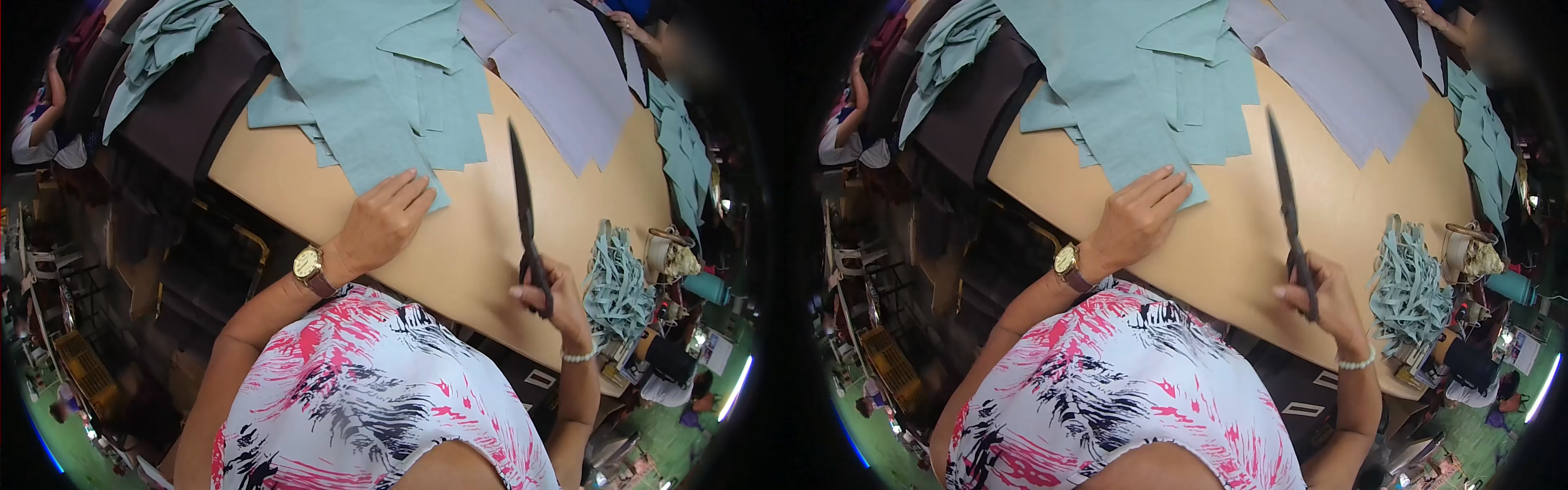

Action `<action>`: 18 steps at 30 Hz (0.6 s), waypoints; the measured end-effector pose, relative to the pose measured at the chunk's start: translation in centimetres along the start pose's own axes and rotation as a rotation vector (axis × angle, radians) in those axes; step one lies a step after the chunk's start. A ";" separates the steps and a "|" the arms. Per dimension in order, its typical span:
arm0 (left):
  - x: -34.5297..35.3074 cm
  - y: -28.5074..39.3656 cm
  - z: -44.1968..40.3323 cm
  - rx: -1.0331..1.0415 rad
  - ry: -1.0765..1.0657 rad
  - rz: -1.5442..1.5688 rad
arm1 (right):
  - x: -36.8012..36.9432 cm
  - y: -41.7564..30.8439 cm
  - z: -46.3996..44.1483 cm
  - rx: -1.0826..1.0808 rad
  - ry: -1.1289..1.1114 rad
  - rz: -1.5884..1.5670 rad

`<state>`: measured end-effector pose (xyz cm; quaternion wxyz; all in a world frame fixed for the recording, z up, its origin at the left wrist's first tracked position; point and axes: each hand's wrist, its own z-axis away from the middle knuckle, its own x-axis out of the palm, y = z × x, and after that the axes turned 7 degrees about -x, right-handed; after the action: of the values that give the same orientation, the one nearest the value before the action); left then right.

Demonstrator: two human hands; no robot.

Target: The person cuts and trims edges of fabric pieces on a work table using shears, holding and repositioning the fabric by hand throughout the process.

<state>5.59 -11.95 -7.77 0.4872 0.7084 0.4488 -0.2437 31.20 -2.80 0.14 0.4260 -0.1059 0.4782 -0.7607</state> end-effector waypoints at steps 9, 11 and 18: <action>0.4 0.6 0.0 0.029 0.068 0.006 | 1.4 2.7 4.4 0.122 -0.227 -0.158; 0.5 0.5 0.0 0.032 0.061 0.008 | 1.6 2.6 4.3 0.143 -0.221 -0.160; 0.4 0.4 0.1 0.060 0.025 0.016 | 2.5 2.1 2.7 0.125 -0.177 -0.116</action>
<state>6.20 -11.93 -7.95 0.4620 0.7294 0.4415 -0.2443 32.32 -6.72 -0.77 0.4276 -0.1734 0.3833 -0.8001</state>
